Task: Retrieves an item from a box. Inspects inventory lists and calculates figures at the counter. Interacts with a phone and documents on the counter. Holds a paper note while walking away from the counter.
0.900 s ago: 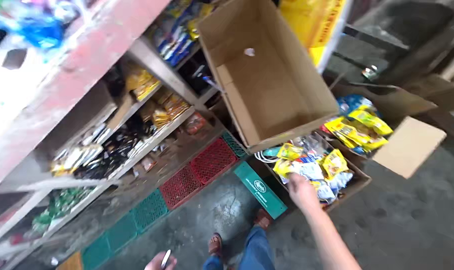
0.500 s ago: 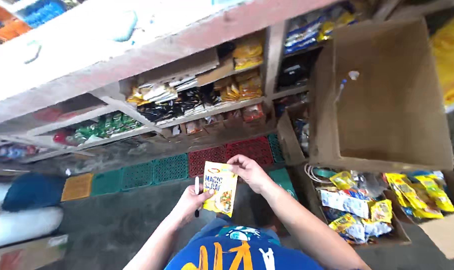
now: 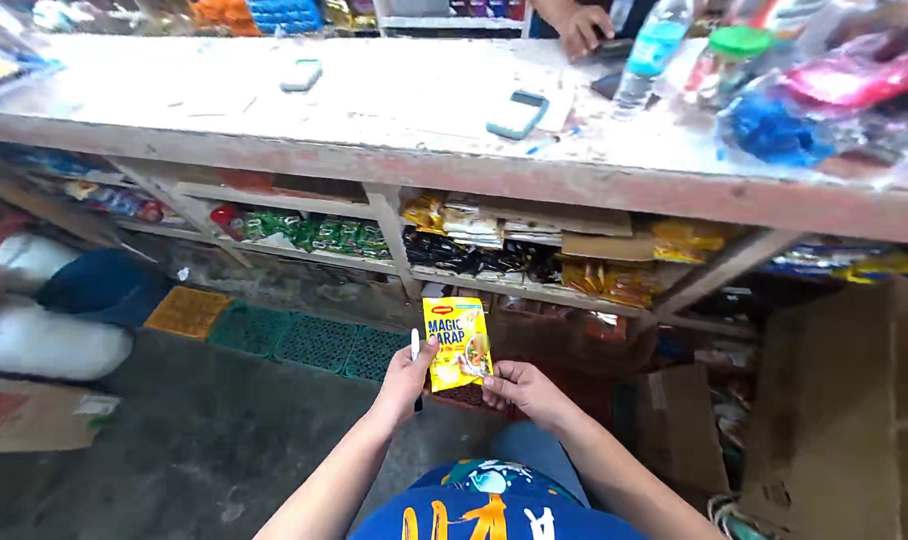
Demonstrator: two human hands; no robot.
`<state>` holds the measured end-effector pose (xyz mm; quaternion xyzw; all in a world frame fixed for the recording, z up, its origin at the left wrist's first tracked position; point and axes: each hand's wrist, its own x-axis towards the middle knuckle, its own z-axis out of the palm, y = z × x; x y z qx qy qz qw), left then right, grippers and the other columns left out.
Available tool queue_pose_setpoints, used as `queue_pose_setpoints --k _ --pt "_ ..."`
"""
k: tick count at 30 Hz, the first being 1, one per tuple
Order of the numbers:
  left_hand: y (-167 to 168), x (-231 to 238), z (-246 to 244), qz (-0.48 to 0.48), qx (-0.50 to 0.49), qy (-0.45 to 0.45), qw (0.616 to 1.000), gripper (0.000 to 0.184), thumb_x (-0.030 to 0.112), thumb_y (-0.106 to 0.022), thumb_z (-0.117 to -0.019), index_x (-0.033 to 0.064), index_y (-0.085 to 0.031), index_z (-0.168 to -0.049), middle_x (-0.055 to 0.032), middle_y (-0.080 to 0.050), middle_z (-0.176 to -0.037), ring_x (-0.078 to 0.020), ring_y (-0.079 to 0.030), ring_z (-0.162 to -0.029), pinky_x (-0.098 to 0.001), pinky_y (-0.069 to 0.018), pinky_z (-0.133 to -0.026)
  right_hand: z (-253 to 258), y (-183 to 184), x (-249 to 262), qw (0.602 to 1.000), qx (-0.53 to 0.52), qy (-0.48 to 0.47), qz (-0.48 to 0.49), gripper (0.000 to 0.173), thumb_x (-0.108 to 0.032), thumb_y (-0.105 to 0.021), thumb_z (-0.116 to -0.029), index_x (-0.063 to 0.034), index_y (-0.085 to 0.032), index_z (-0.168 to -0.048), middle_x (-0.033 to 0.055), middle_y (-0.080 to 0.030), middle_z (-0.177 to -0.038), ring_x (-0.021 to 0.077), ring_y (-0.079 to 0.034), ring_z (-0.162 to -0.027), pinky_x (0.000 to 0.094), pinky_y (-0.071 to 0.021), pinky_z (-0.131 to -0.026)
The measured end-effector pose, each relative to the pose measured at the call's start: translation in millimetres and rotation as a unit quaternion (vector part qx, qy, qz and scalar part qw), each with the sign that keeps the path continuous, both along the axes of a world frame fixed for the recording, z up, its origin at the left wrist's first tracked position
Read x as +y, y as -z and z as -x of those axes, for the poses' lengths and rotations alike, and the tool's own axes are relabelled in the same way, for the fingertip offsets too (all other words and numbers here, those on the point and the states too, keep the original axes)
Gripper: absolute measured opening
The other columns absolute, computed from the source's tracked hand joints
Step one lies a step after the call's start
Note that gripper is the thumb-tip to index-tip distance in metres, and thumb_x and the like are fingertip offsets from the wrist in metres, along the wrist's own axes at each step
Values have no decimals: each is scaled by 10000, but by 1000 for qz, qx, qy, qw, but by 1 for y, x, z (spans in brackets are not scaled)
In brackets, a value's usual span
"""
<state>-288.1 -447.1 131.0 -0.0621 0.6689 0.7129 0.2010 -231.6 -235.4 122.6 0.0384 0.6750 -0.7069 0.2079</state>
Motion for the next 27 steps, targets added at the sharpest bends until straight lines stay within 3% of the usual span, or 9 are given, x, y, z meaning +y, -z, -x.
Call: queue_pose_setpoints --k 2,5,7,8,11,12,15,19,27 --pt "1 -13 24 -26 0 14 1000 274 199 -446 -1103 30 -643 -1015 -2 -695 -729 -22 -573 -502 -162 -440 -430 32 -3 -2 999 18 -16 -26 111 -98 -585 -1015 -81 -631 -916 -72 -686 -780 21 -661 -707 213 -564 -695" --pt "2 -26 63 -13 21 57 998 151 117 -526 -1042 39 -637 -1110 20 -705 -818 2 -560 -538 -145 -422 -452 86 -1 1 998 38 -43 -33 96 -100 -595 -1012 -78 -642 -931 -79 -687 -792 16 -665 -725 214 -569 -719" --pt "-4 -32 91 23 38 89 995 234 89 -604 -963 40 -606 -1192 35 -694 -893 11 -557 -586 -147 -433 -489 126 2 3 997 46 -59 -23 90 -99 -597 -1007 -74 -648 -938 -74 -689 -799 24 -670 -736 222 -575 -731" --pt "-8 -33 105 44 52 104 992 326 87 -647 -911 38 -588 -1229 39 -694 -925 14 -578 -637 -153 -462 -536 147 4 5 996 53 -70 -22 92 -108 -597 -1007 -75 -649 -938 -75 -686 -802 24 -667 -740 222 -573 -736" --pt "-26 -35 155 55 75 125 988 534 44 -731 -819 -19 -542 -1315 -21 -725 -1078 -58 -702 -949 -251 -589 -859 211 -3 10 992 71 -106 -17 111 -131 -595 -1009 -69 -653 -938 -74 -681 -809 22 -658 -750 222 -566 -744" --pt "-35 -34 170 58 71 123 988 534 46 -738 -808 -21 -547 -1302 -18 -727 -1053 -67 -705 -947 -261 -591 -868 229 -9 11 991 71 -114 -10 113 -138 -599 -1009 -64 -654 -943 -70 -681 -812 24 -658 -754 227 -566 -752" --pt "-74 -35 216 66 30 140 988 435 47 -740 -820 43 -581 -1226 49 -720 -933 -26 -677 -800 -200 -560 -699 275 -38 21 988 69 -138 32 116 -146 -601 -1004 -75 -659 -934 -75 -688 -818 25 -668 -767 239 -576 -778" --pt "-105 -36 269 29 -18 185 982 426 69 -710 -827 99 -578 -1231 74 -733 -945 20 -629 -687 -143 -485 -547 314 -82 39 976 89 -178 86 145 -111 -554 -1023 -72 -676 -955 -89 -714 -879 17 -691 -839 248 -590 -836" --pt "-112 -24 346 -52 -20 249 967 364 79 -725 -823 184 -600 -1149 89 -741 -922 39 -617 -649 -123 -469 -523 353 -113 56 960 233 -141 -70 277 -162 -517 -1053 59 -665 -973 50 -646 -849 -1 -577 -778 185 -489 -748"
